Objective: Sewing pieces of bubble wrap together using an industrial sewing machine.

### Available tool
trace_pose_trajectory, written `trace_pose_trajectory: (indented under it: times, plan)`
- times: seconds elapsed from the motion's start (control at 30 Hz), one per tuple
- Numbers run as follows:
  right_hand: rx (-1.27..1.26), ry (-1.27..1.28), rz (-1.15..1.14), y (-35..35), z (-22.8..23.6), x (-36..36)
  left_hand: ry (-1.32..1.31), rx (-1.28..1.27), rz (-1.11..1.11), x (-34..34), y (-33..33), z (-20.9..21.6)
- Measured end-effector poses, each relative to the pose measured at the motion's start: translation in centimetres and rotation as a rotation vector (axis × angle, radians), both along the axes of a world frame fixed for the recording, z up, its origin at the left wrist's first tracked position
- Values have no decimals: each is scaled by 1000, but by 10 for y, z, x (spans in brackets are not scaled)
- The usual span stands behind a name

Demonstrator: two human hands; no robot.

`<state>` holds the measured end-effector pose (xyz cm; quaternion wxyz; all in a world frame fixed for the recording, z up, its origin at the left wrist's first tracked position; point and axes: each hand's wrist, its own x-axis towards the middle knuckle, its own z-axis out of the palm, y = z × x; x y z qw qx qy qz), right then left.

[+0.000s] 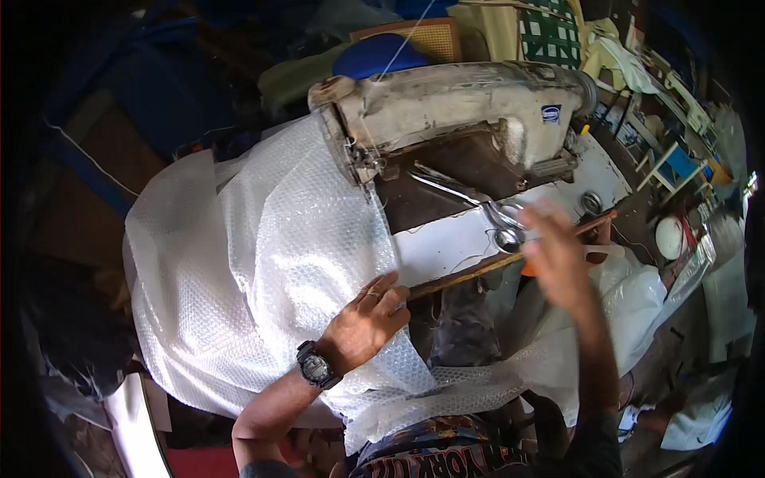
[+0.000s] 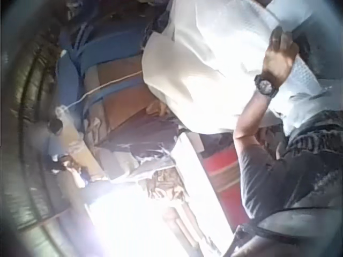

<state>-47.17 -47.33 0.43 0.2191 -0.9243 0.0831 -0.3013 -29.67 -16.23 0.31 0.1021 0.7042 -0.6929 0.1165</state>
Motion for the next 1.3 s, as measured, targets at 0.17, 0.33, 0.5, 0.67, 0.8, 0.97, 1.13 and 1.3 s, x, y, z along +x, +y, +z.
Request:
trace_pose_trajectory:
  times: [0.17, 0.33, 0.5, 0.67, 0.8, 0.97, 1.13, 1.3]
  plan:
    - [-108, 4, 537, 83, -9, 80, 93, -61, -8, 1, -5, 6]
    - [-252, 102, 451, 62, -38, 173, 97, -101, -24, 0, -9, -4]
    - [-238, 62, 591, 58, -28, 151, 303, -142, -25, 6, -7, -5]
    - [-147, 21, 563, 83, -25, 108, 623, -134, 25, 37, -6, 12]
    - [-210, 14, 589, 83, -24, 110, 276, -322, 137, 140, -42, 10]
    - [-233, 16, 647, 90, -18, 125, 546, -92, 188, 220, -85, 9]
    - [-272, 54, 624, 95, -18, 130, 369, -28, 150, 227, -91, -4]
    - [-269, 52, 625, 94, -16, 128, 257, -31, 202, 220, -92, 3]
